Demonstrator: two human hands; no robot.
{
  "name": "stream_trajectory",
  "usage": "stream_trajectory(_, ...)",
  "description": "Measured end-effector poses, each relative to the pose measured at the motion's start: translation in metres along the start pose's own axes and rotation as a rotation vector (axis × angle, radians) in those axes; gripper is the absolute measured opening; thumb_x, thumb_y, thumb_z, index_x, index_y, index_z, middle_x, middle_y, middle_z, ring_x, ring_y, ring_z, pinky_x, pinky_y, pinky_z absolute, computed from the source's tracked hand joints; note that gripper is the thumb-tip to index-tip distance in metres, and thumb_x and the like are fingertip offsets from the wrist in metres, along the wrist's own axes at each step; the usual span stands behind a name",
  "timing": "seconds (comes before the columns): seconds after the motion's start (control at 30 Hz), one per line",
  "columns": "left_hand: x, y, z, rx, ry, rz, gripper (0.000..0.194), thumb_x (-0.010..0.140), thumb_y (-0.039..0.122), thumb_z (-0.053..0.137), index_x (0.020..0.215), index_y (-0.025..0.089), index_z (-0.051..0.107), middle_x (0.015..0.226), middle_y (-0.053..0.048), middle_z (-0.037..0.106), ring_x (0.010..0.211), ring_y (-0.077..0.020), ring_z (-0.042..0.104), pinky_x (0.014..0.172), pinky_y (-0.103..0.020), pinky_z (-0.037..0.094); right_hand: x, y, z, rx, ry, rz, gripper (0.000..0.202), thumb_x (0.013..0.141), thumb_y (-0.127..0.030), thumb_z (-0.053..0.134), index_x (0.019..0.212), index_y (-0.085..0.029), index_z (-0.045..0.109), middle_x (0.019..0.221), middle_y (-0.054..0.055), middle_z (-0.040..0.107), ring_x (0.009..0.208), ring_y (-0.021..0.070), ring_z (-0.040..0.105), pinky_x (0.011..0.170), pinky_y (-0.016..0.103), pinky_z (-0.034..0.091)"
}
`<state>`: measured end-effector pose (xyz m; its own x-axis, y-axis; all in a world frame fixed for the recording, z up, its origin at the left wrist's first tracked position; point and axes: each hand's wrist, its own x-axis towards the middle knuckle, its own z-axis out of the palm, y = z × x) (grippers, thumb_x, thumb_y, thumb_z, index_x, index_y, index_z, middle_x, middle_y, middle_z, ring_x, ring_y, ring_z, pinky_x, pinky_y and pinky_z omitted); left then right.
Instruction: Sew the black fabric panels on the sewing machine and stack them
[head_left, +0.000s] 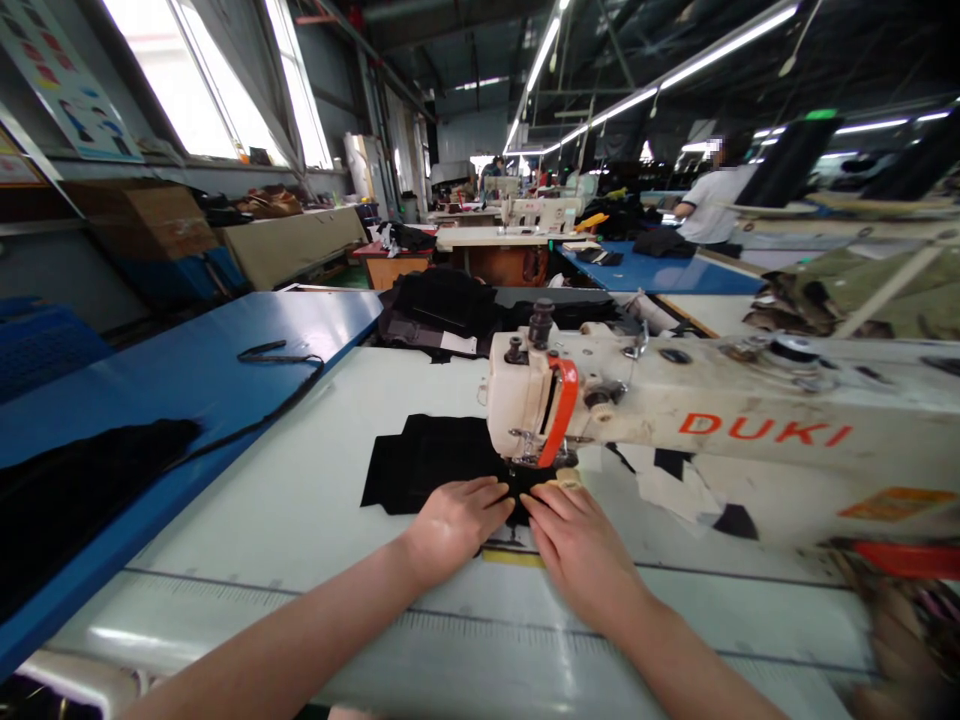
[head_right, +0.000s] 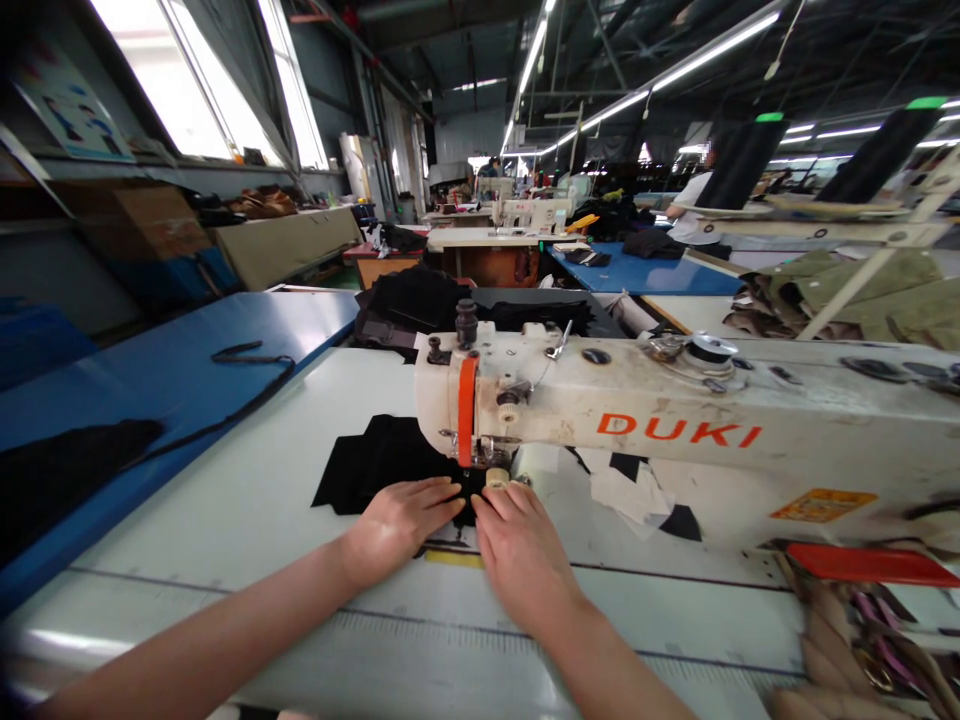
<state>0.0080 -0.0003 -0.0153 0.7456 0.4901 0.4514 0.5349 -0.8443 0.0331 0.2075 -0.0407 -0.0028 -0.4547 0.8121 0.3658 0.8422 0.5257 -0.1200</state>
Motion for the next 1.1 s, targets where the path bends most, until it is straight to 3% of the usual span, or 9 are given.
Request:
stream_trajectory(0.5,0.0009,0.0009,-0.0005,0.009,-0.002,0.005,0.026,0.095,0.020,0.040,0.105,0.014,0.063,0.110,-0.008,0.066,0.105,-0.0217,0.061,0.086,-0.034,0.054,-0.0016,0.0013,0.0018,0.012,-0.003,-0.001,0.033,0.090,-0.016,0.042,0.118,-0.013,0.057,0.110,0.011,0.060,0.103,0.0241,0.051,0.096,0.043,0.039)
stream_trajectory(1.1,0.0032,-0.0018,-0.0003,0.023,-0.006,0.037,0.024,0.094,0.018,0.042,0.104,0.014,0.063,0.105,-0.008,0.067,0.104,-0.0206,0.061,0.083,-0.033,0.054,0.0009,0.0015,-0.0009,-0.039,-0.107,0.014,0.035,0.089,-0.017,0.045,0.123,-0.019,0.056,0.116,0.008,0.057,0.109,0.0240,0.047,0.100,0.044,0.032)
